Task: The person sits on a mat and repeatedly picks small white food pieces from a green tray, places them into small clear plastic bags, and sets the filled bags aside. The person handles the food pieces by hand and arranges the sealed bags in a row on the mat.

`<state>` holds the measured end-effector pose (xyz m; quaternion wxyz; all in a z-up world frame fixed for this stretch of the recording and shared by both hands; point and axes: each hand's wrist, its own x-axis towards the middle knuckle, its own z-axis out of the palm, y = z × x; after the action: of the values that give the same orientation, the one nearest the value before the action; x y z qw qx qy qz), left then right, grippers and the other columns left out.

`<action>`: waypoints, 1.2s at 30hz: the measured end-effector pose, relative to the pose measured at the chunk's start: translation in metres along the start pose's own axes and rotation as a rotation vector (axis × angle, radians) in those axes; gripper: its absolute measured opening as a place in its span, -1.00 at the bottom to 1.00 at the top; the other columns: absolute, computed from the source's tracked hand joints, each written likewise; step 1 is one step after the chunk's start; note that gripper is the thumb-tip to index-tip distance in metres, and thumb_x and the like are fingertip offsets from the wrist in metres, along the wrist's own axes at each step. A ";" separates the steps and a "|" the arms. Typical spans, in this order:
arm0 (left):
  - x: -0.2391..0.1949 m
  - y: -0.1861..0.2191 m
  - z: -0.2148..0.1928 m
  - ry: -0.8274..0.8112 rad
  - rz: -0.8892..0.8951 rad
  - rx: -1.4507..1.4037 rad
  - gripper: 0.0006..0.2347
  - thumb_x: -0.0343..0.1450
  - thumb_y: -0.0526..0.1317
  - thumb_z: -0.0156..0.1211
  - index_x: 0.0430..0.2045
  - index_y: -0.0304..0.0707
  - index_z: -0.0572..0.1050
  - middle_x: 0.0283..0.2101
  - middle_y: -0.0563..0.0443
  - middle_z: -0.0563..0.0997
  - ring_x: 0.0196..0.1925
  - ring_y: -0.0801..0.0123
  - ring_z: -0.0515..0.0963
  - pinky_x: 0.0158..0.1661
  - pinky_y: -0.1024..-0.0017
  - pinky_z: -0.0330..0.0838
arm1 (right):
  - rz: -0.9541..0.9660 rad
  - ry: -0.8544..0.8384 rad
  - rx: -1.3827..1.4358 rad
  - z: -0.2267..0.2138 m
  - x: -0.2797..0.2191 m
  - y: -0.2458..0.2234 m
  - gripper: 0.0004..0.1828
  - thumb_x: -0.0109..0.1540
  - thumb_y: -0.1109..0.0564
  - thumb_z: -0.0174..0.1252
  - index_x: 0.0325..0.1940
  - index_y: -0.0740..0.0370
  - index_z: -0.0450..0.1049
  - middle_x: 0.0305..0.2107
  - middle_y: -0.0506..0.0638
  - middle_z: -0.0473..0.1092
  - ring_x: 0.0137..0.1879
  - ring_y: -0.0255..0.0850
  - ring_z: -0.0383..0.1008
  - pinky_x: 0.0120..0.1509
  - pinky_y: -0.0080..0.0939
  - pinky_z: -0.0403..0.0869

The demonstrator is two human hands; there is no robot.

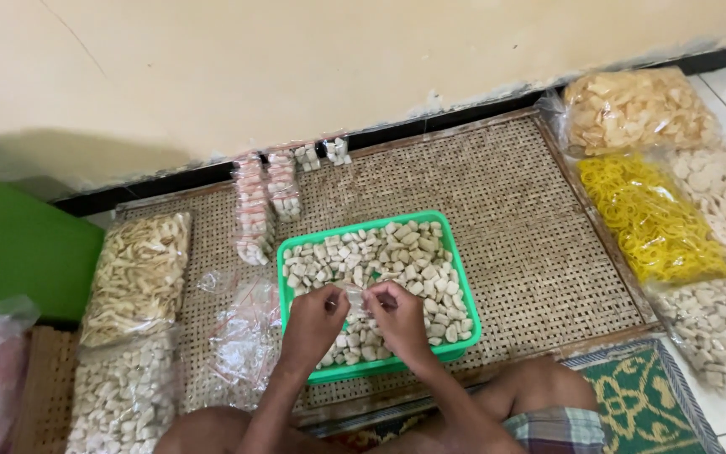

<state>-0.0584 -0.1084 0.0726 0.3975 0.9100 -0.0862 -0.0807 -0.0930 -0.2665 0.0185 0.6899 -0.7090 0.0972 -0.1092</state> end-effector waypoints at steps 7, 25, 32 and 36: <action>-0.009 -0.046 0.029 0.163 0.482 0.011 -0.78 0.37 -0.41 0.23 -0.10 -0.30 0.55 -0.13 -0.06 0.68 -0.25 0.29 0.69 -0.28 0.34 0.55 | -0.616 -0.143 -0.371 0.004 -0.009 0.004 -0.82 0.20 0.45 0.22 -0.21 0.30 0.44 -0.31 0.10 0.46 -0.21 -0.14 0.53 -0.13 -0.24 0.55; 0.017 -0.097 -0.008 0.731 0.296 -0.179 -0.88 0.38 -0.41 0.36 -0.27 -0.23 0.69 -0.38 0.00 0.73 -0.39 0.26 0.73 -0.36 0.41 0.62 | -0.365 -0.289 -0.886 0.041 0.042 0.017 -0.86 0.35 0.19 0.17 -0.01 0.17 0.53 -0.16 0.06 0.43 0.02 0.00 0.49 0.02 0.10 0.52; 0.010 -0.095 -0.019 0.756 0.212 -0.299 -0.79 0.38 -0.48 0.26 -0.12 -0.32 0.61 -0.32 -0.12 0.74 -0.37 0.17 0.74 -0.31 0.37 0.65 | -0.481 -0.442 -1.030 0.080 0.061 0.024 -0.76 0.31 0.25 0.18 0.07 0.15 0.54 -0.08 0.10 0.40 0.09 0.03 0.42 0.07 0.07 0.40; 0.009 -0.092 -0.022 0.797 0.166 -0.350 -0.84 0.43 -0.47 0.21 -0.15 -0.36 0.58 -0.34 -0.14 0.73 -0.34 0.10 0.74 -0.33 0.33 0.63 | -0.582 -0.394 -1.156 0.088 0.062 0.048 -0.85 0.29 0.16 0.26 -0.05 0.13 0.56 -0.12 0.06 0.38 0.06 -0.02 0.40 0.05 0.04 0.35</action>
<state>-0.0361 -0.0337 0.0188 0.5528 0.7790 0.0159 0.2954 -0.0075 -0.2012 -0.0299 0.1470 -0.9680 -0.1824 -0.0896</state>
